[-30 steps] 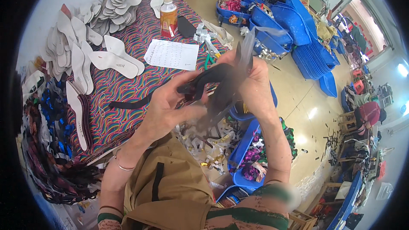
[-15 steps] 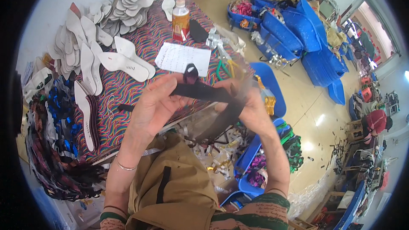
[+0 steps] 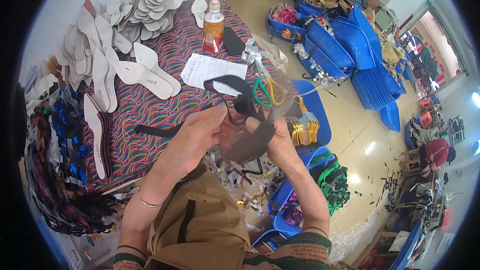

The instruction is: The person selects dark fabric strips from a pile and cuts them to length using scissors. They wrap the fabric around the edges of white shoe insoles, securing the material by hand. The finished insoles are placed on the table as the process repeats.

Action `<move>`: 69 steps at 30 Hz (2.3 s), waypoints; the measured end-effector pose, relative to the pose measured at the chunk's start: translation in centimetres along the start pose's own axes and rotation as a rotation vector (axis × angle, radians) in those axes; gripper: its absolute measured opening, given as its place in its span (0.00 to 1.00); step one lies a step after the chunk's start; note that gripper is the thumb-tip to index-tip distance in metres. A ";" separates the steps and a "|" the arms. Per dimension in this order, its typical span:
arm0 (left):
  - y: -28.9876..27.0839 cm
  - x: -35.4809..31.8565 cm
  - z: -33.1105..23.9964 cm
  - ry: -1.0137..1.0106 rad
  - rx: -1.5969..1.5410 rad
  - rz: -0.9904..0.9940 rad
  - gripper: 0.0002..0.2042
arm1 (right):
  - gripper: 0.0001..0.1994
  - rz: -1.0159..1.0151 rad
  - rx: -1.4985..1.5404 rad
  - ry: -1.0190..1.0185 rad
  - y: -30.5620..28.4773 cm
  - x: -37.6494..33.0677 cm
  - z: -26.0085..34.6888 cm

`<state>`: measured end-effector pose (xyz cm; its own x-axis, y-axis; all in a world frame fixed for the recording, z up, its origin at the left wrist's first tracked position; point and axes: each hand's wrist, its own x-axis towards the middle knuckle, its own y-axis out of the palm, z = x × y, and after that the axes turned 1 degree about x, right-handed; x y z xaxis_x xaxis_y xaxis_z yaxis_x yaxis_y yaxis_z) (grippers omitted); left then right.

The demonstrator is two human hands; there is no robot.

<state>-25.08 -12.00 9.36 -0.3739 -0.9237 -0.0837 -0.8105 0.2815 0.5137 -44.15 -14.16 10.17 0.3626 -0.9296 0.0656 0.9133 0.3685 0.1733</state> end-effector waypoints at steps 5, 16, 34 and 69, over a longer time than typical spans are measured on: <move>1.4 -0.4 -1.0 0.089 -0.039 -0.077 0.13 | 0.15 0.038 -0.014 0.070 0.9 0.0 0.0; 0.5 0.6 1.0 0.275 -0.304 -0.268 0.07 | 0.11 0.037 -0.035 0.021 -0.6 -1.0 -2.9; -0.6 0.2 2.0 0.218 -0.129 -0.245 0.09 | 0.06 -0.144 -0.013 0.016 1.7 0.4 -1.7; -0.6 1.1 1.0 0.206 -0.065 0.183 0.30 | 0.10 -0.137 -0.847 -0.302 1.6 2.8 4.1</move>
<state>-25.45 -12.89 8.13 -0.4064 -0.8943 0.1873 -0.7050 0.4373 0.5583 -42.41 -16.22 14.63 0.2854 -0.8828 0.3731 0.8188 0.0222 -0.5736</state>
